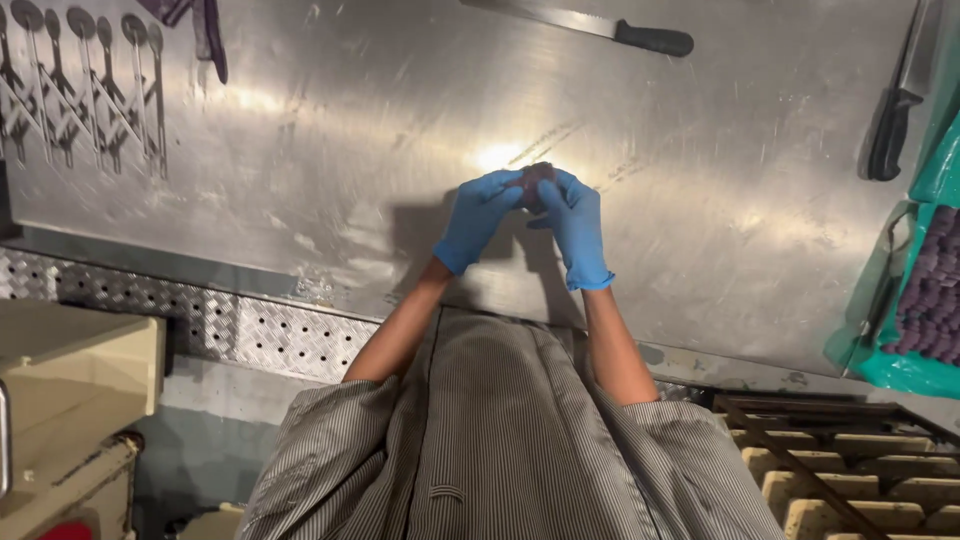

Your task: Roll triangular pieces of purple fondant into cone shapes and place them onto a tray.

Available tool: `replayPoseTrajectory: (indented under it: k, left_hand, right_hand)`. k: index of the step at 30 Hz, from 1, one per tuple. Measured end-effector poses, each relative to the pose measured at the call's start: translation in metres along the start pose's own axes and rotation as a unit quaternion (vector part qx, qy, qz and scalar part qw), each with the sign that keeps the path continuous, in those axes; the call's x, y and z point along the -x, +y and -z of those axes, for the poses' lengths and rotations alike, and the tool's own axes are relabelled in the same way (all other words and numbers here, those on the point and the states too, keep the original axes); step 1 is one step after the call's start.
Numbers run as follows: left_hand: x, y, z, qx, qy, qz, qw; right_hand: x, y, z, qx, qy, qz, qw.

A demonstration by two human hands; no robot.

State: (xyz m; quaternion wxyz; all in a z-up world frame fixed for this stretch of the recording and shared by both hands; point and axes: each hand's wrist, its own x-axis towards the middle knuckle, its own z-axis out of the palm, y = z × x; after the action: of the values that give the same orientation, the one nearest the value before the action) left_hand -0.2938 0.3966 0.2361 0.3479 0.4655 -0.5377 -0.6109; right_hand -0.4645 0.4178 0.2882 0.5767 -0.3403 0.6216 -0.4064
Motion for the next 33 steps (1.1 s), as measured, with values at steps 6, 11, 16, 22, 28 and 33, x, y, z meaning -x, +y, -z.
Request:
replayPoseTrajectory:
  k: [6, 11, 16, 22, 28, 33]
  left_hand:
    - [0.03, -0.006, -0.015, 0.24, 0.093, 0.04, 0.965]
    - [0.052, 0.003, 0.01, 0.352, 0.191, 0.033, 0.916]
    - [0.053, 0.019, 0.013, 0.311, 0.19, 0.037, 0.93]
    - [0.05, -0.019, 0.015, 0.252, 0.183, 0.055, 0.949]
    - [0.056, -0.065, 0.028, 0.26, 0.169, 0.07, 0.948]
    - [0.064, -0.125, 0.055, 0.37, 0.151, 0.116, 0.909]
  right_hand:
    - [-0.039, 0.123, 0.107, -0.375, -0.05, -0.139, 0.915]
    - [-0.065, 0.132, 0.193, -0.376, 0.017, -0.053, 0.925]
    - [-0.053, 0.06, 0.16, 0.031, 0.108, 0.196, 0.974]
    - [-0.017, 0.068, 0.061, 0.409, 0.106, 0.147, 0.894]
    - [-0.011, 0.103, -0.054, -0.122, -0.17, -0.17, 0.963]
    - [-0.046, 0.114, -0.11, -0.523, -0.18, -0.184, 0.812]
